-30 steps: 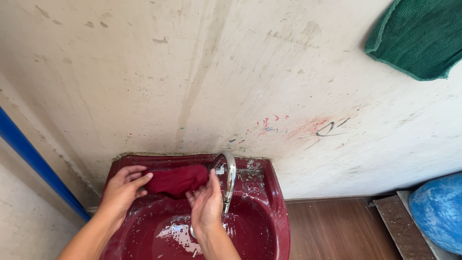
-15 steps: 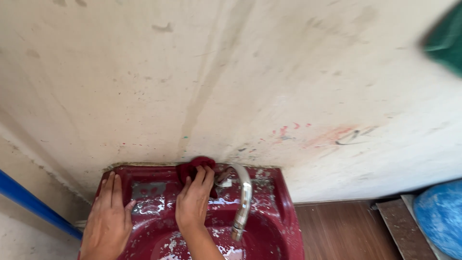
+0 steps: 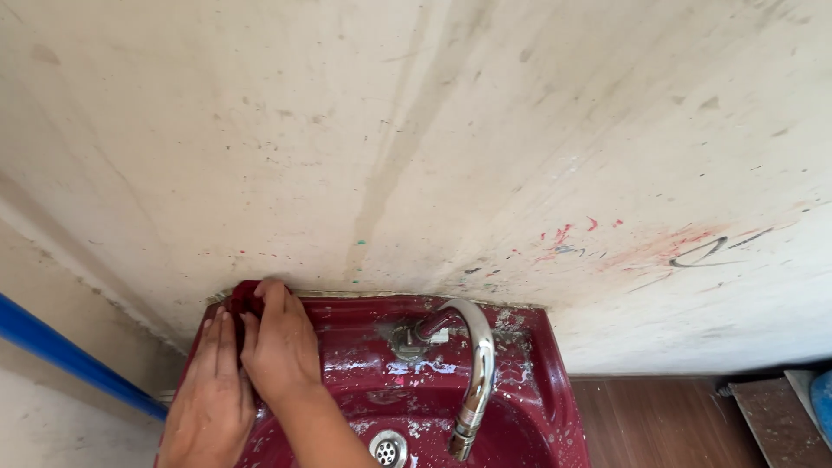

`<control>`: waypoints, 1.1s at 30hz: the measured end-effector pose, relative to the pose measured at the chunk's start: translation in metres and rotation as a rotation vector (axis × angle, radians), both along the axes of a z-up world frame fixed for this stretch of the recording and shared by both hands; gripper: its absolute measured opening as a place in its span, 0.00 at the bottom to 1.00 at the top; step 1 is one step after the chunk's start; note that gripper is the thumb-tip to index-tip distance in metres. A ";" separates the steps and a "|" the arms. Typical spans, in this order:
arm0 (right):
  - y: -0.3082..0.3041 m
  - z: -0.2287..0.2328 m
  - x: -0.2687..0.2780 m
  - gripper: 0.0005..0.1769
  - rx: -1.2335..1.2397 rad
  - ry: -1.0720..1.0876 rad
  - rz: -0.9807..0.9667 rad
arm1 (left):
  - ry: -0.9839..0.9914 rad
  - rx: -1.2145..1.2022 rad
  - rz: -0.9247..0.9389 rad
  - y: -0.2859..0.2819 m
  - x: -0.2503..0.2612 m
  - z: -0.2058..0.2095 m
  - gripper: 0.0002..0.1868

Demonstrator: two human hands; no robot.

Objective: The person scrubs a maroon sink using a steel wool pad and a red cloth under running water. They wipe the basin, the faucet, and the surrounding wall area, repeatedly rinsing the cleaning tools and wringing them out during the process.

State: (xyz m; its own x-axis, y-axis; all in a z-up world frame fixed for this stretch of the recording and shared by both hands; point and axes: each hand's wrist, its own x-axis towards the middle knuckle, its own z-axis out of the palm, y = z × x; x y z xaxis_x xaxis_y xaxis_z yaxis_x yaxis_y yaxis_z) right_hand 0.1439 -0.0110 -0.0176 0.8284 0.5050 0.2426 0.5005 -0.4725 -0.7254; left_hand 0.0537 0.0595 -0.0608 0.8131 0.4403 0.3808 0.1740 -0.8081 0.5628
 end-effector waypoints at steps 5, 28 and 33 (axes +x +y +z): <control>-0.034 0.002 0.006 0.18 -0.204 -0.245 0.150 | -0.034 0.025 0.007 -0.002 0.001 0.000 0.35; -0.024 -0.009 -0.008 0.23 0.155 0.039 0.088 | 0.131 -0.043 0.123 -0.013 -0.006 0.022 0.33; -0.013 -0.008 -0.004 0.21 0.068 -0.039 0.179 | 0.213 -0.170 0.159 -0.014 -0.007 0.031 0.38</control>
State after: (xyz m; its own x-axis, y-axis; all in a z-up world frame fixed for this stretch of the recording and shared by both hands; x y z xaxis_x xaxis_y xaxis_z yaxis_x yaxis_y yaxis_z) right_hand 0.1401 -0.0244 -0.0255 0.7162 0.6247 0.3112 0.6005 -0.3244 -0.7308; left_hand 0.0464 0.0456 -0.0294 0.7825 0.6111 0.1191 0.4195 -0.6588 0.6245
